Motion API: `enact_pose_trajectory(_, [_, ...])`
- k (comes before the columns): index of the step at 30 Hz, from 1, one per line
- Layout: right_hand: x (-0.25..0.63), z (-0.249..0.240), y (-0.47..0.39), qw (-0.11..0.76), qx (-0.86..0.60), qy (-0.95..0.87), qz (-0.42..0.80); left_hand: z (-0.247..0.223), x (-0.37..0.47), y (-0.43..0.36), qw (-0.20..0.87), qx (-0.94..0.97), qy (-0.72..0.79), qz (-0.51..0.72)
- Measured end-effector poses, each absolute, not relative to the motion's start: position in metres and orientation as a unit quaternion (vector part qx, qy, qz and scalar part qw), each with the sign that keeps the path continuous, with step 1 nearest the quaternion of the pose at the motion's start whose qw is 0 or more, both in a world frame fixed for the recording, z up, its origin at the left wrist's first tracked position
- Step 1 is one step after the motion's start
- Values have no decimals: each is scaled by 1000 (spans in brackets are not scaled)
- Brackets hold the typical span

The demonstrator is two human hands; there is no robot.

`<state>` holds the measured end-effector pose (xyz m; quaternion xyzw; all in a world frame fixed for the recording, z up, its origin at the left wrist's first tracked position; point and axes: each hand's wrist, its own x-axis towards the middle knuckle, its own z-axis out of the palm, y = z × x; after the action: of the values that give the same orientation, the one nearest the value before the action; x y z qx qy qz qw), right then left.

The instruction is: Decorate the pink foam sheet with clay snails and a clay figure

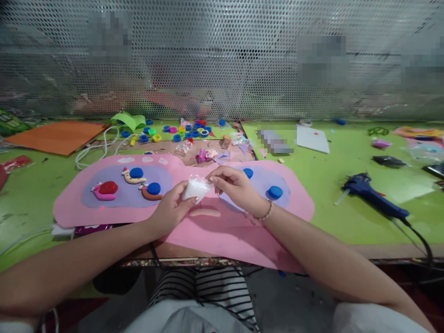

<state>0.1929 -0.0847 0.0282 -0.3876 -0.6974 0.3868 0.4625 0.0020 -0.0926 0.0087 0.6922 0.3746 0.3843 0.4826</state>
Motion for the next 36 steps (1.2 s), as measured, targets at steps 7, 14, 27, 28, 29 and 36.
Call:
enact_pose_trajectory(7, [194, 31, -83, 462, -383, -671, 436, 13, 3, -94, 508, 679, 377, 373])
enact_pose_trajectory(14, [198, 33, -81, 431, -385, -683, 446, 11, 3, -96, 550, 663, 355, 364])
enact_pose_trajectory(27, [207, 44, -86, 280, -303, -868, 276, 5, -4, -96, 329, 812, 311, 368])
enact_pose_trajectory(28, [207, 45, -86, 266, -289, -879, 270, 4, -5, -95, 309, 822, 305, 368])
enact_pose_trajectory(29, [206, 45, -87, 252, -275, -889, 266, 4, -5, -95, 299, 827, 302, 368])
enact_pose_trajectory(36, [201, 44, -91, 190, -242, -902, 302, 6, -4, -94, 293, 831, 294, 370])
